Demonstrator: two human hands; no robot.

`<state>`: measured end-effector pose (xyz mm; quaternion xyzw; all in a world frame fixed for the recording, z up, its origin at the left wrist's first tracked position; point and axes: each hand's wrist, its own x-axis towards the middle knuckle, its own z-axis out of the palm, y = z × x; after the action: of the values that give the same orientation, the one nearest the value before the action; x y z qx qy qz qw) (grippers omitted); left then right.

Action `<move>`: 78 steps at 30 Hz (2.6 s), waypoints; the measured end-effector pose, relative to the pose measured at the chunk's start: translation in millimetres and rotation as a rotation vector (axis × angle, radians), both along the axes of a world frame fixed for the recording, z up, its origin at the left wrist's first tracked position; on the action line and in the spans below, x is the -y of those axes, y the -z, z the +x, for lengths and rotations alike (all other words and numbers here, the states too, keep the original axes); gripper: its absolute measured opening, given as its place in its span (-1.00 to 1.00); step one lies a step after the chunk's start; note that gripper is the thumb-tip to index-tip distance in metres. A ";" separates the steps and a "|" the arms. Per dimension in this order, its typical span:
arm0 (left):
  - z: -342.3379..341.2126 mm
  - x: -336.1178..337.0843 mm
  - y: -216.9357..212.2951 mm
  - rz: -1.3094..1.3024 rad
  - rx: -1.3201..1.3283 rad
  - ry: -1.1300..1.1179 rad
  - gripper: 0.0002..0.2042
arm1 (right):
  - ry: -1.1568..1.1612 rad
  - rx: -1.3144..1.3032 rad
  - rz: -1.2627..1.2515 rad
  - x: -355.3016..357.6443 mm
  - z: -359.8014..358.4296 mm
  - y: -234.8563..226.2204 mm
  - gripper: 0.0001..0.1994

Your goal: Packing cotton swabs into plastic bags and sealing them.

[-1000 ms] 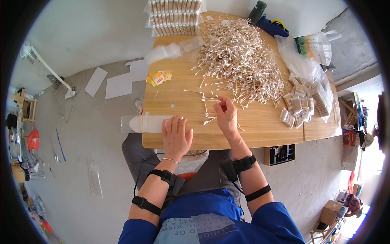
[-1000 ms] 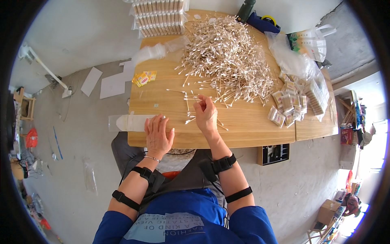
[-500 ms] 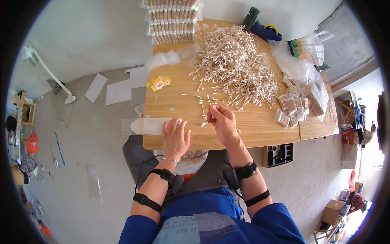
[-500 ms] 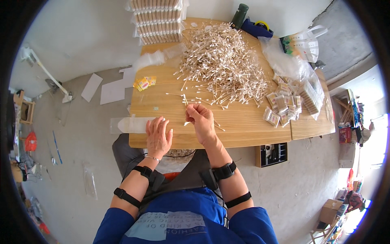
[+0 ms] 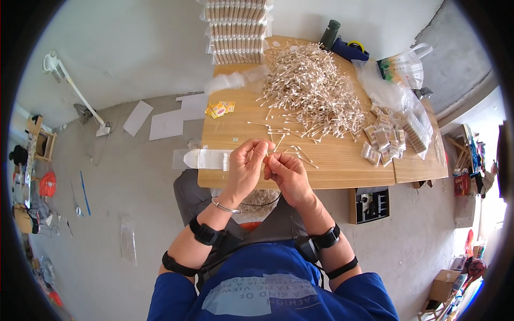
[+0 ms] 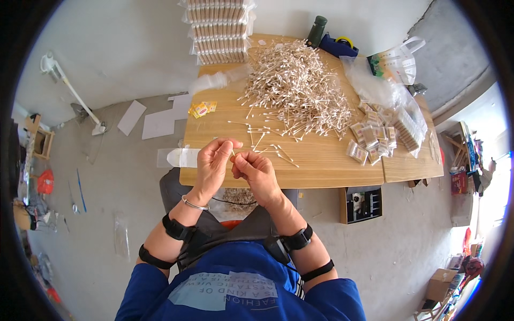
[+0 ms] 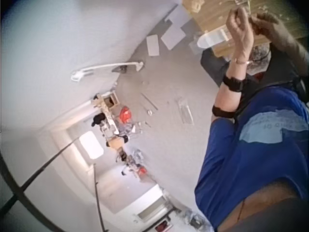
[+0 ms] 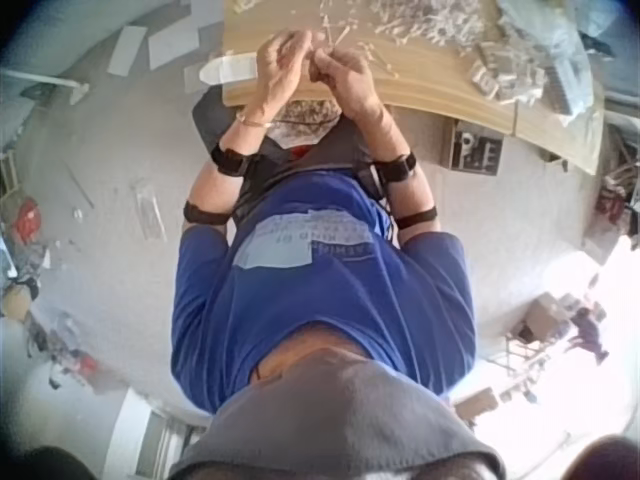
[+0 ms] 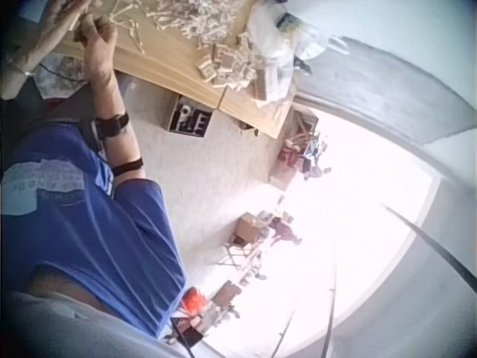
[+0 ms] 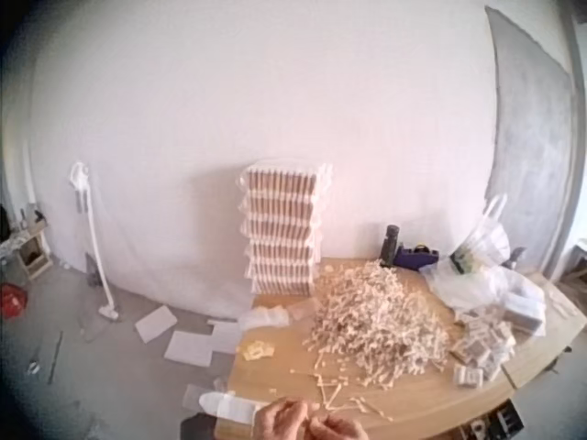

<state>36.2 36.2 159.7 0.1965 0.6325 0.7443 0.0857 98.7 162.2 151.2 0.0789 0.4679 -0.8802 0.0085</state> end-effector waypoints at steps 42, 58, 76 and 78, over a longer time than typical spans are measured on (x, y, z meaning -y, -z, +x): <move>22.7 38.9 10.6 -0.084 0.219 0.052 -0.82 | -0.011 -0.025 0.507 0.4 -11.9 -26.2 -0.76; 31.3 49.0 8.6 0.325 0.515 0.166 -0.42 | 0.089 -0.102 -0.285 5.8 -5.4 -1.1 -0.92; 33.0 48.4 8.4 0.035 0.197 -0.117 -0.82 | 0.347 -0.605 1.451 8.5 2.0 -15.4 -0.86; 31.2 45.5 9.5 0.058 0.182 -0.127 -0.81 | 0.313 -0.569 1.428 10.1 3.7 -12.4 -0.87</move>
<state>67.3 -9.3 150.2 0.0898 0.6117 0.7809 0.0898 102.5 152.0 163.6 -0.0982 0.8883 -0.3437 -0.2885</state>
